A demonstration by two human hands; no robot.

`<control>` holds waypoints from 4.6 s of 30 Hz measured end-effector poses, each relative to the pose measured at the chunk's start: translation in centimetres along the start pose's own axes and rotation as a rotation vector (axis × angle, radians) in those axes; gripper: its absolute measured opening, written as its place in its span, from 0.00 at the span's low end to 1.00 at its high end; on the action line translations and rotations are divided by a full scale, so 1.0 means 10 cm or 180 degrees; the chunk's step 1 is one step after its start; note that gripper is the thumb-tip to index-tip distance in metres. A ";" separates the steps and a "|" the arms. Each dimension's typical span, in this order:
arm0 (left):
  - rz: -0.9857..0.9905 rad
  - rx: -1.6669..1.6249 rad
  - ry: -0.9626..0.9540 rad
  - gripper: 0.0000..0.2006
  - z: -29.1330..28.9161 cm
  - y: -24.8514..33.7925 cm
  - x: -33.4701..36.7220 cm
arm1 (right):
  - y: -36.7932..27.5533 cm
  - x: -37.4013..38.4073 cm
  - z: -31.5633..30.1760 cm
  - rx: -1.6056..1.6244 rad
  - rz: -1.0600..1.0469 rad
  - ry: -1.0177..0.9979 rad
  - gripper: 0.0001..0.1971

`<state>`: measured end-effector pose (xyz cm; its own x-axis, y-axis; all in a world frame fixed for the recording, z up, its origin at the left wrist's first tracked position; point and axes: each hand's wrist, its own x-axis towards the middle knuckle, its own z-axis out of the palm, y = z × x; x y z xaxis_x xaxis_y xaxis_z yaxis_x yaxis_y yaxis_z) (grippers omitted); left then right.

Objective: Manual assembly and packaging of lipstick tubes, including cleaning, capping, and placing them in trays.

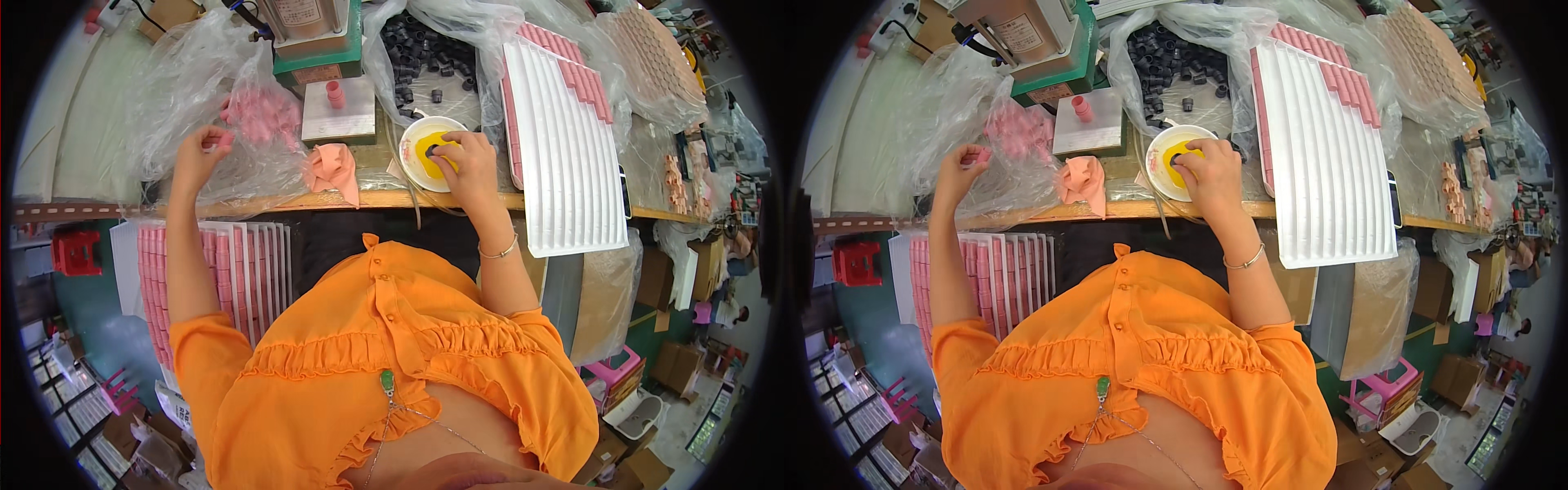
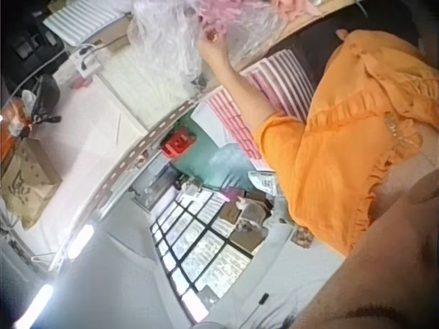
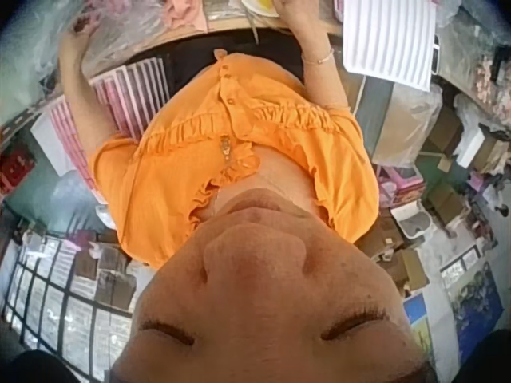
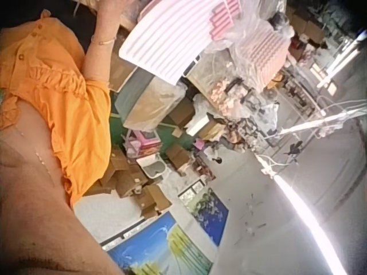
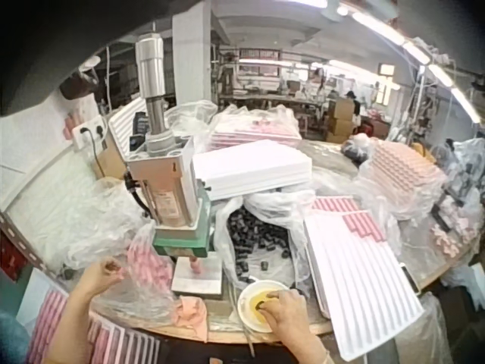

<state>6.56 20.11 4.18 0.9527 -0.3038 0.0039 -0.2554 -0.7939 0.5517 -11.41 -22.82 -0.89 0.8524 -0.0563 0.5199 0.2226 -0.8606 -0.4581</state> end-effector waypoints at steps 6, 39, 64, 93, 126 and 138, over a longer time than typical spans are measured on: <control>0.0676 -0.1900 -0.0481 0.13 0.54 1.47 -0.46 | 0.00 -0.05 0.06 -0.0593 0.0073 -0.0272 0.05; 0.0563 -0.3467 -0.1134 0.15 1.98 2.48 -0.04 | 2.41 0.82 -1.29 -0.1644 0.2055 0.1373 0.19; 0.0209 -0.2824 -0.0804 0.12 1.28 1.60 -0.26 | -0.46 0.60 -0.08 0.0768 -0.0535 -0.0876 0.21; 0.0410 -0.3748 -0.1260 0.38 1.16 1.40 -0.77 | -0.74 0.62 0.13 0.3051 0.0676 -0.2558 0.12; 0.0363 0.0979 0.0299 0.17 0.44 -0.69 0.72 | 0.66 1.06 0.53 -0.0499 0.1450 -0.0744 0.09; 0.0851 -0.1262 -0.0384 0.13 0.36 1.60 -0.50 | 0.14 0.36 -0.02 0.0139 0.0208 -0.0014 0.02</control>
<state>-2.87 7.01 10.03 0.8304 -0.5471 0.1050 -0.3839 -0.4254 0.8195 -8.10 -24.29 0.51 0.8678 -0.1095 0.4847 0.1866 -0.8322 -0.5221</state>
